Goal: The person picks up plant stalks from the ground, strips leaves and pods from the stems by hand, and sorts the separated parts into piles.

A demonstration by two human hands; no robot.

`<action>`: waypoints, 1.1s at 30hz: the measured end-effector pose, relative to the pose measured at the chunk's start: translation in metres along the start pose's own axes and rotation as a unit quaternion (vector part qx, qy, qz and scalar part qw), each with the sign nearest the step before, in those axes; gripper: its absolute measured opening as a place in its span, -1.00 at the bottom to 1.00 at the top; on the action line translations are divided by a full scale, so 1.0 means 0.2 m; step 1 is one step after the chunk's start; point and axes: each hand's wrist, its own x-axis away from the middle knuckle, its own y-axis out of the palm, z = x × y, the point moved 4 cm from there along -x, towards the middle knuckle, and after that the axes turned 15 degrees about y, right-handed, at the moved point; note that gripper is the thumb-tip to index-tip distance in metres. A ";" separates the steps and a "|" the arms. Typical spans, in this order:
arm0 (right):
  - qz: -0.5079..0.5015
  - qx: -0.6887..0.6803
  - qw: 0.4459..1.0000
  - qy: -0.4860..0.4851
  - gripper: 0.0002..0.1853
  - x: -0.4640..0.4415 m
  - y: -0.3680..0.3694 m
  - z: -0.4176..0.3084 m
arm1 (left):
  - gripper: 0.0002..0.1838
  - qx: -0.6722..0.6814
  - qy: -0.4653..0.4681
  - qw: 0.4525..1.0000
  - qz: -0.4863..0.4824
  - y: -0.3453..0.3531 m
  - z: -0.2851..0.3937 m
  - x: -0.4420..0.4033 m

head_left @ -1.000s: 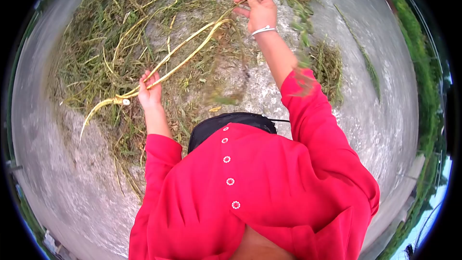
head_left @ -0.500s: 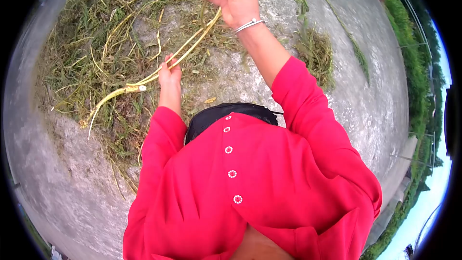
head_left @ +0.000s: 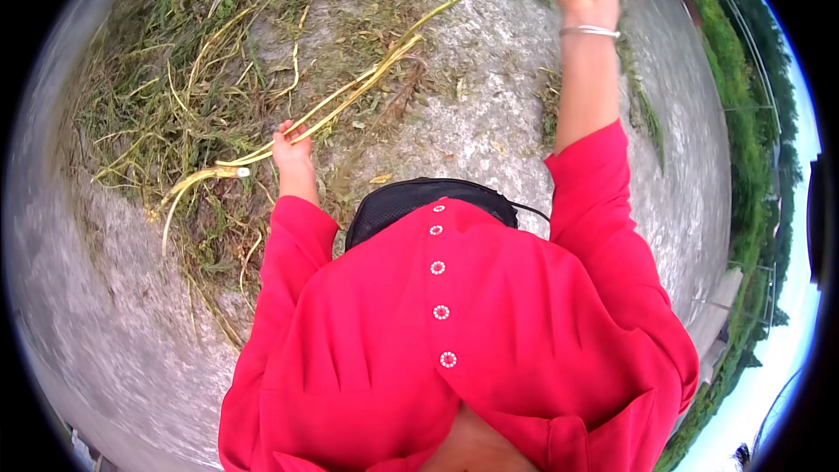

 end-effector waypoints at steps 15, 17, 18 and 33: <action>-0.012 0.241 0.932 0.271 -0.82 0.39 0.01 1.55 | -0.89 -0.071 -0.005 0.937 -0.341 0.30 -0.05 0.67; -0.003 0.245 0.935 0.258 -0.81 0.40 -0.02 1.65 | -0.87 -0.064 -0.016 0.933 -0.354 0.30 -0.04 0.76; 0.024 0.240 0.935 0.260 -0.79 0.38 -0.02 1.67 | -0.85 -0.048 -0.029 0.935 -0.349 0.29 -0.02 0.79; 0.106 0.958 0.172 0.202 -0.62 0.08 -0.63 1.40 | -0.72 0.012 0.073 0.982 -0.174 0.45 0.28 0.79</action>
